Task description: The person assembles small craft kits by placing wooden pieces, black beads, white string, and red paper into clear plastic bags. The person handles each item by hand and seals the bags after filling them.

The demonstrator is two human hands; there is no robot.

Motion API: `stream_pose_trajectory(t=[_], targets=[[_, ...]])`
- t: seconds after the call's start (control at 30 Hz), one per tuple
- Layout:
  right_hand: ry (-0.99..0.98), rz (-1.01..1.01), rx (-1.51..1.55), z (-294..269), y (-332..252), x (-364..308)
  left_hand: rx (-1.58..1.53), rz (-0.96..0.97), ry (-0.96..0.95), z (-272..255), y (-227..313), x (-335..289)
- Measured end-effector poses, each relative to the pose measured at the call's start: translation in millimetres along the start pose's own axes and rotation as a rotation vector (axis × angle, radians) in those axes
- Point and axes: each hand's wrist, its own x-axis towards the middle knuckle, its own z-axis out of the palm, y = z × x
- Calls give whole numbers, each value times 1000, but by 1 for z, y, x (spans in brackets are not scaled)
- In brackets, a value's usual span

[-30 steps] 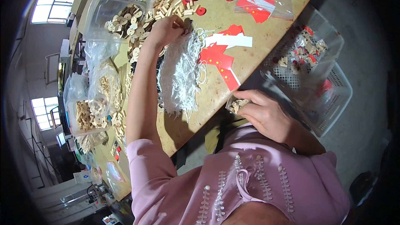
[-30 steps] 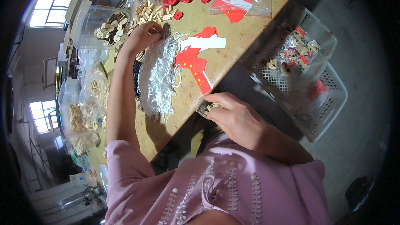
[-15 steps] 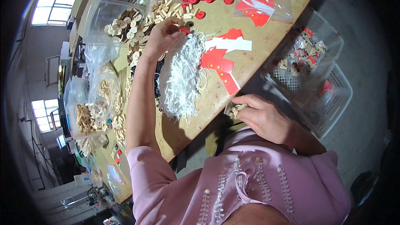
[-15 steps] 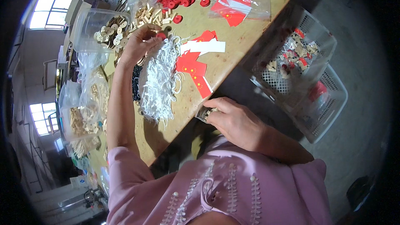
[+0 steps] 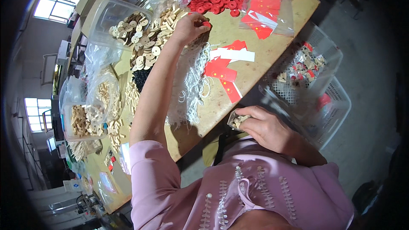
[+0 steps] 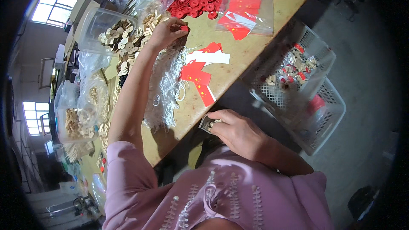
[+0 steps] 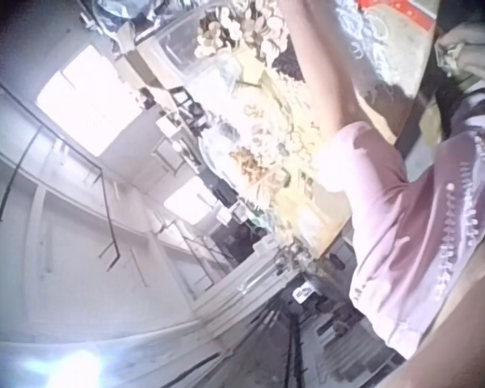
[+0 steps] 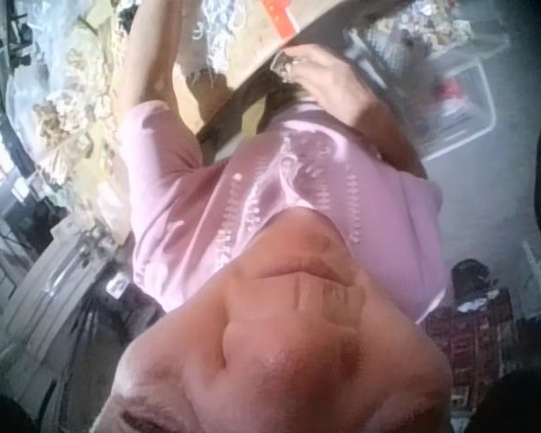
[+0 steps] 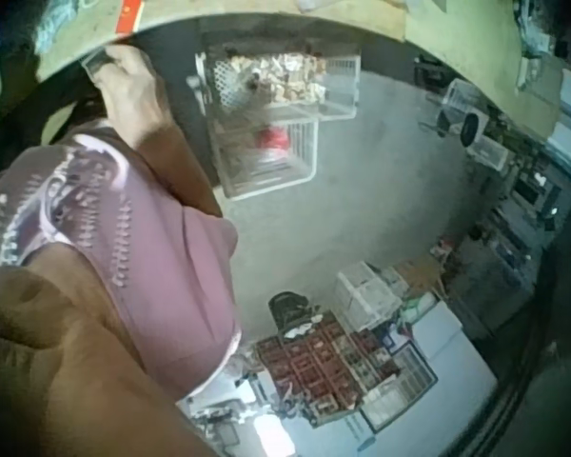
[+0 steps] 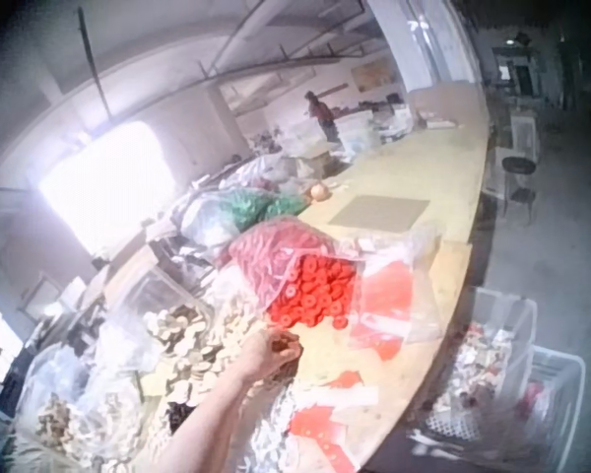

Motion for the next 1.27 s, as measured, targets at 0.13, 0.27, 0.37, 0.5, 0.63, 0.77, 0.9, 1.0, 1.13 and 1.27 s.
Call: stream_pose_trajectory(t=[0.13, 0.27, 0.37, 0.5, 0.63, 0.77, 0.9, 1.0, 1.13, 1.27], targets=[[10, 5, -17, 0, -1, -3, -63, 10, 12, -2, 4, -9], [89, -12, -42, 3, -2, -7, -445, 137, -24, -12, 14, -34], [205, -32, -14, 3, 4, -9, -666, 182, -69, -24, 81, -87], [240, -145, -112, 2, -1, -2, -789, 153, -194, -12, 141, -181], [211, -260, -88, 7, -14, 7, -510, 64, -141, -4, 167, -242], [119, -226, -76, 14, -31, 9, -272, 225, 89, -7, 165, -272], [69, -281, -154, 20, -42, 12, -207, 412, 143, -8, 143, -300], [29, -304, -130, 32, -53, 12, -200, 340, 90, 9, 135, -327], [-4, -304, -53, 46, -48, 10, -309, 226, 181, 25, 120, -363], [152, -161, -485, 30, 8, 20, -312, 220, 260, 36, 112, -396]])
